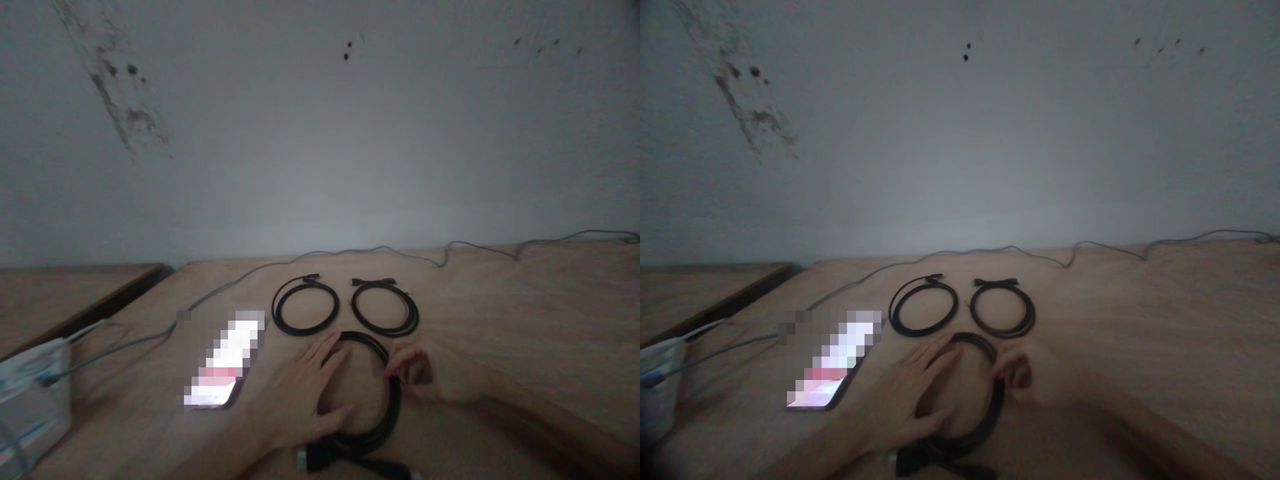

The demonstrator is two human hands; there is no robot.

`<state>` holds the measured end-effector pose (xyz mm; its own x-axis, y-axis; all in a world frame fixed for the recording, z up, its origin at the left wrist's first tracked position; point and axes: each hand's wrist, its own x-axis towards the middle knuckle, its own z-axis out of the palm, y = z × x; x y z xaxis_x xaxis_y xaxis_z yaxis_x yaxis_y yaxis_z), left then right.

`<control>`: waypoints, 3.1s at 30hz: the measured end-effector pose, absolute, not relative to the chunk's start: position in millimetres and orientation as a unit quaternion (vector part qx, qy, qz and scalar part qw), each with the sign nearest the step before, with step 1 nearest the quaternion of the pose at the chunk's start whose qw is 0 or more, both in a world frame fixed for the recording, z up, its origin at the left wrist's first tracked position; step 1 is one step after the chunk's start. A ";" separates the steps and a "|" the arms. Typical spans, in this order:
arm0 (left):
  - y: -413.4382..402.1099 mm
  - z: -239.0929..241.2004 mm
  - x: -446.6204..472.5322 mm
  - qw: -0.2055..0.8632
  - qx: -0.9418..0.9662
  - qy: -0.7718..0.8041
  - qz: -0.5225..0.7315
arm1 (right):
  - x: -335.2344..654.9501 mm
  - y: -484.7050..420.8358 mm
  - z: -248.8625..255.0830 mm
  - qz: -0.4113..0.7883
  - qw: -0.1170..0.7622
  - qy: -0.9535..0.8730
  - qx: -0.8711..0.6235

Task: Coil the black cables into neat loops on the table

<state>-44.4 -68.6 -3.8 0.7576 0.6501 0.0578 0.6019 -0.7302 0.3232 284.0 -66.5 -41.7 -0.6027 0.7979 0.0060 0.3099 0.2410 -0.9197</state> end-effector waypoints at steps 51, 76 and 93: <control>-72.4 4.0 -40.1 0.152 0.919 0.356 0.074 | 248.0 -80.3 -56.3 0.447 0.362 -0.695 -0.432; -69.6 -1.8 -40.6 0.143 0.924 0.347 0.076 | 258.4 -81.9 -38.6 0.310 0.269 -0.802 -0.434; -70.3 -0.1 -41.0 0.136 0.924 0.351 0.061 | 262.9 -88.1 -31.5 0.388 0.329 -0.761 -0.402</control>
<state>-41.0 -70.3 -0.1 0.7460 0.6658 0.0180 0.6323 -0.7164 0.2948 262.9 -88.1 -31.5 -0.4601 0.8678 0.1877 0.3577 0.3747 -0.8554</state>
